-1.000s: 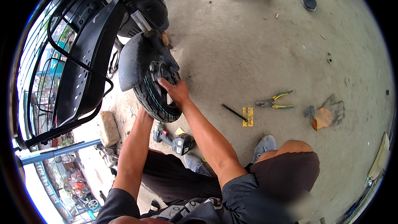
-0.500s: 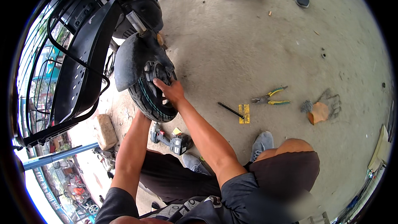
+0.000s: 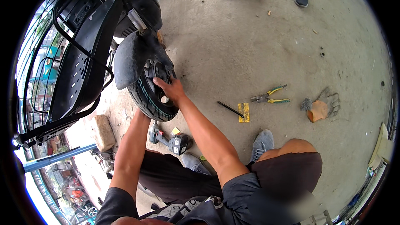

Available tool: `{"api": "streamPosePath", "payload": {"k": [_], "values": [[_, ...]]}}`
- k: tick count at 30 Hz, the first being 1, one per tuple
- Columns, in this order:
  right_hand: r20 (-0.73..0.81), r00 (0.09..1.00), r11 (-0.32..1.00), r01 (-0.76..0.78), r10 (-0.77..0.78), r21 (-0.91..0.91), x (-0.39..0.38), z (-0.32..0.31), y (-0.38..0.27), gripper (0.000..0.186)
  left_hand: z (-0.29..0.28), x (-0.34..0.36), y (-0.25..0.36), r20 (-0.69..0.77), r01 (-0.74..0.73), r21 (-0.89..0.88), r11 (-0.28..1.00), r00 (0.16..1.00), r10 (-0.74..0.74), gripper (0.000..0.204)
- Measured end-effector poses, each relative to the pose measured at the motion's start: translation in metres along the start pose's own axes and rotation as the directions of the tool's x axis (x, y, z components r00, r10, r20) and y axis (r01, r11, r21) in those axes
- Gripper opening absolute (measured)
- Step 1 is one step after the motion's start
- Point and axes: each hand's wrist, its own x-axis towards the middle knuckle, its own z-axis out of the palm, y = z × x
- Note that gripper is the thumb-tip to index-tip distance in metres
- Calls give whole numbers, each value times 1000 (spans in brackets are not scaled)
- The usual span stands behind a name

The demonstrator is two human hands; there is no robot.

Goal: The person inflates a scooter tire using an air hose, then removes the tire from a stand and installs it onto a scooter. They secure the wheel with a bolt using a power drill and tighten additional fasteners with pliers.

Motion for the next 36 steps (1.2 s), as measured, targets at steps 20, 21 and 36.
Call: {"api": "streamPosePath", "payload": {"k": [20,21,36], "values": [[-162,985,120,-169,66,-978,-36,-169,-26,29,-19,5,-2,-51,-37,31,999,998,39,48],[-282,951,42,-289,128,-956,-49,-181,-27,36,-19,5,-2,-51,-40,24,999,998,41,48],[-124,979,190,-154,162,-970,-82,-210,-24,27,-1,22,-1,-16,-23,-15,1000,1000,23,47]]}}
